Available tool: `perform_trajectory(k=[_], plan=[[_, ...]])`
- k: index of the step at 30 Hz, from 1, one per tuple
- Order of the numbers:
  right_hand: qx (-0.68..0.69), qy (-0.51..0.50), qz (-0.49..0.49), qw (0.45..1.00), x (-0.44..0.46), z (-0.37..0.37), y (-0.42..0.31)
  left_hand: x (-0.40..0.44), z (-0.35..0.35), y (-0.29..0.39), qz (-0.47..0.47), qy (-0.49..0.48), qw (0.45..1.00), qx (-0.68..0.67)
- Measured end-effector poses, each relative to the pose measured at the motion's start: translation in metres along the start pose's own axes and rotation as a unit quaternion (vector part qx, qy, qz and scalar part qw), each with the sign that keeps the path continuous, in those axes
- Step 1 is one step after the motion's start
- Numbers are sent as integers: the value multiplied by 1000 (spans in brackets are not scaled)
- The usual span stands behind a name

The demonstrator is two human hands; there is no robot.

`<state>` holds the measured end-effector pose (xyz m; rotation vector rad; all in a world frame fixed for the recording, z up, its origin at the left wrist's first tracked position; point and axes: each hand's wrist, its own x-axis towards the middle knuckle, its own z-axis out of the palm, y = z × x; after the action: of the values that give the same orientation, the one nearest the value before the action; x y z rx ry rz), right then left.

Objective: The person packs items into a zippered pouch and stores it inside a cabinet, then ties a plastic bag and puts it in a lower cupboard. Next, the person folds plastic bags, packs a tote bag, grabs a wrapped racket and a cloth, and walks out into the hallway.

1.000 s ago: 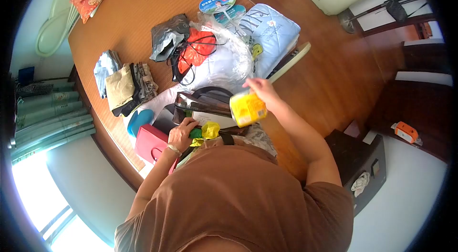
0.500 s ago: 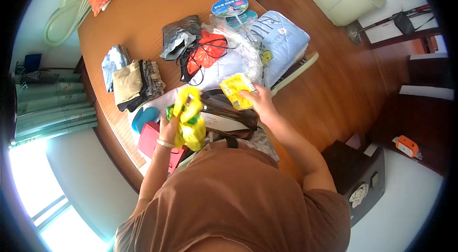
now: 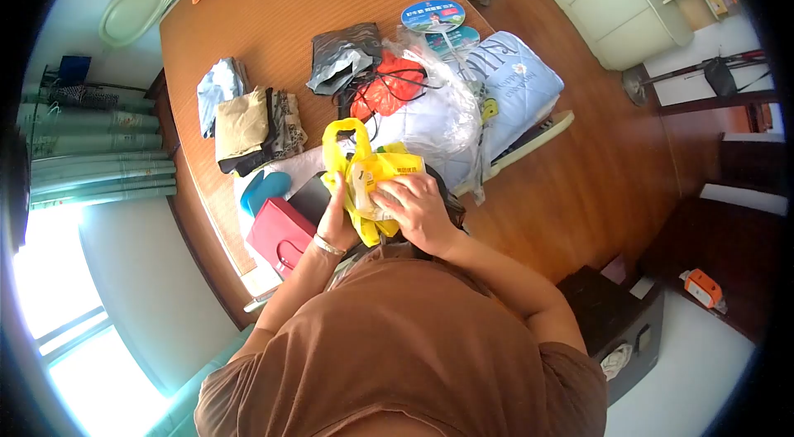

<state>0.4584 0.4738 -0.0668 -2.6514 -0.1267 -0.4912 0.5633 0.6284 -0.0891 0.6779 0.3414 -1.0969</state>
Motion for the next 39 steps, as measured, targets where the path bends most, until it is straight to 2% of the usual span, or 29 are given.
perform_trajectory(k=[1, 2, 4, 5, 7, 9, 11, 12, 13, 14, 15, 17, 18, 19, 20, 21, 22, 25, 26, 27, 29, 30, 31, 33, 34, 35, 38, 39], plan=[[12, -21, -1, 1000, 1, 2, -3, -3, -1, -2, 34, -11, 998, 49], [15, -23, -5, 1000, 2, 2, -4, -6, -4, -2, 43, 34, 996, 72], [135, -81, -5, 987, 12, -14, -9, -9, -10, 5, 42, 33, 996, 71], [137, -83, -6, 987, 15, -22, -10, -11, -13, 8, 38, 28, 996, 72], [173, 15, 46, 984, 19, -36, -5, -15, -11, 12, 49, 26, 996, 67], [167, 57, 92, 980, 25, -30, 13, -18, -11, 17, 35, 19, 995, 90], [273, 24, 196, 942, 18, -11, 26, -18, -14, 18, 31, 8, 995, 98], [271, 24, 196, 942, 21, -12, 24, -18, -13, 19, 28, -2, 994, 106], [478, -27, 260, 838, 25, -14, 19, -19, -12, 19, 28, -2, 994, 105], [657, -77, 308, 684, 28, -14, 16, -20, -10, 20, 28, -13, 993, 111], [656, -78, 308, 684, 27, -13, 16, -20, -9, 21, 28, -23, 993, 116], [706, -146, 360, 592, 18, -6, 13, -18, -10, 22, 27, -18, 992, 123], [671, -114, 364, 636, 11, 6, 10, -17, -12, 22, 23, -14, 991, 133], [671, -117, 366, 634, 4, 20, 13, -13, -18, 19, 23, -11, 991, 131], [508, -80, 336, 789, -3, 33, 16, -6, -28, 13, 38, 19, 990, 138], [318, -38, 288, 903, -7, 40, 17, 0, -35, 5, 53, 50, 987, 145], [318, -41, 287, 903, -2, 36, 13, 4, -33, -3, 75, 71, 988, 119], [123, 5, 163, 979, 15, 28, -3, 25, -26, -30, 86, 188, 976, 75], [95, -77, 143, 982, 8, 29, -3, 31, -20, -37, 87, 191, 976, 61], [98, -82, 135, 983, 6, 27, -7, 41, -21, -40, 79, 195, 978, 11], [172, -45, 135, 975, 2, 20, -17, 38, 3, -27, 52, 257, 965, 34], [197, -67, 119, 971, -9, 24, -11, 43, -3, -28, 28, 181, 982, 53], [199, -73, 114, 971, -14, 24, -9, 44, 4, -28, 2, 193, 976, 100], [189, -52, 144, 970, -18, 26, -4, 22, 33, -24, 23, 174, 971, 166], [206, -20, 149, 967, -18, 29, -4, 26, 20, -27, 9, 113, 974, 198], [206, -23, 147, 967, -18, 34, 0, 23, 19, -24, 11, 115, 974, 195], [247, 17, 230, 941, -10, 45, 11, 18, -2, -25, 4, -19, 972, 235], [248, 16, 229, 941, -8, 46, 18, 10, -6, -22, -3, 16, 973, 230]])
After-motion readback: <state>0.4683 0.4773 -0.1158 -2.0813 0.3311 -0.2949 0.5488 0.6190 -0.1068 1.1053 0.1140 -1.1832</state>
